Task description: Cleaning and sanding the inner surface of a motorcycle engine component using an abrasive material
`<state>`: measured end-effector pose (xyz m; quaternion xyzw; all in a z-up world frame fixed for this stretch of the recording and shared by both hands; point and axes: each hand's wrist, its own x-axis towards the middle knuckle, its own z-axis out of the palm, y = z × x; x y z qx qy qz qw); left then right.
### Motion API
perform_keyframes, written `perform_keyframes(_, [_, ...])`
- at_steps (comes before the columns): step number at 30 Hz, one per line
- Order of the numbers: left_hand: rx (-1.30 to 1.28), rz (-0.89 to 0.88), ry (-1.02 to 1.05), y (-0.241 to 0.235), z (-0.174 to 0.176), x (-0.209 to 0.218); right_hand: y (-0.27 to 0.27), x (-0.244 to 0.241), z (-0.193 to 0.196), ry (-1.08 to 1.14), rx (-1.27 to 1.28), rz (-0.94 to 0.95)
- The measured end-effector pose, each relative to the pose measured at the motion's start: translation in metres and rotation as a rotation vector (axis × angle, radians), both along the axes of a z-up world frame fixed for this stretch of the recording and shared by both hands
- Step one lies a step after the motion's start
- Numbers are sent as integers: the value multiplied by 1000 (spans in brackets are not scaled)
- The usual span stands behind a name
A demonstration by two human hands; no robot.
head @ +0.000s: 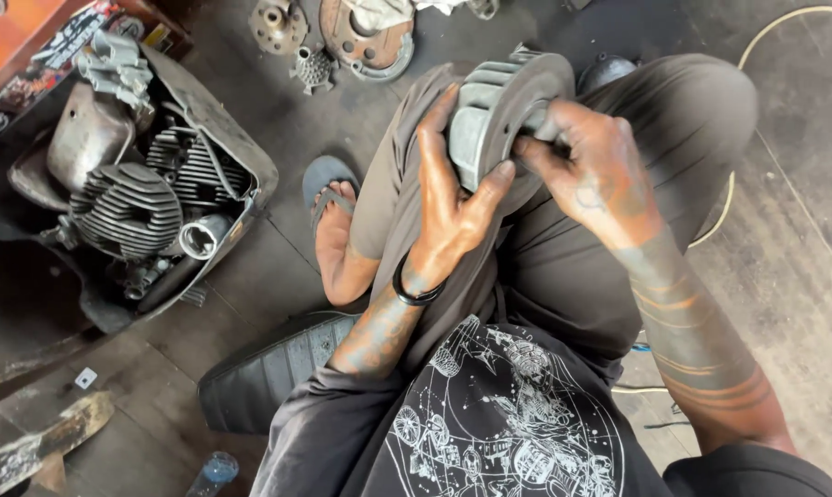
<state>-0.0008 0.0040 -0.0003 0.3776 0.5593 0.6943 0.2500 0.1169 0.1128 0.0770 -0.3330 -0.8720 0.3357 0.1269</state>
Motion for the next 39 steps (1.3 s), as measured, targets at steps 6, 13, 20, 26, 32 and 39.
perform_keyframes(6, [-14, -18, 58, -2, -6, 0, 7, 5, -22, 85, 740, 148])
perform_keyframes(13, [-44, 29, 71, -8, -4, 3, 5, 2, -29, 134, 924, 191])
perform_keyframes(20, [-9, 21, 100, -5, 0, 2, -10, 3, -13, 135, 135, -2])
perform_keyframes(26, [39, 77, 64, -3, -2, 3, -18, 10, -15, 109, 34, -139])
perform_keyframes(32, [48, 100, 112, -7, -16, -1, -20, 3, 12, 38, -76, -107])
perform_keyframes(39, [32, 102, 196, 4, -2, 0, 11, 3, -60, 111, 934, -21])
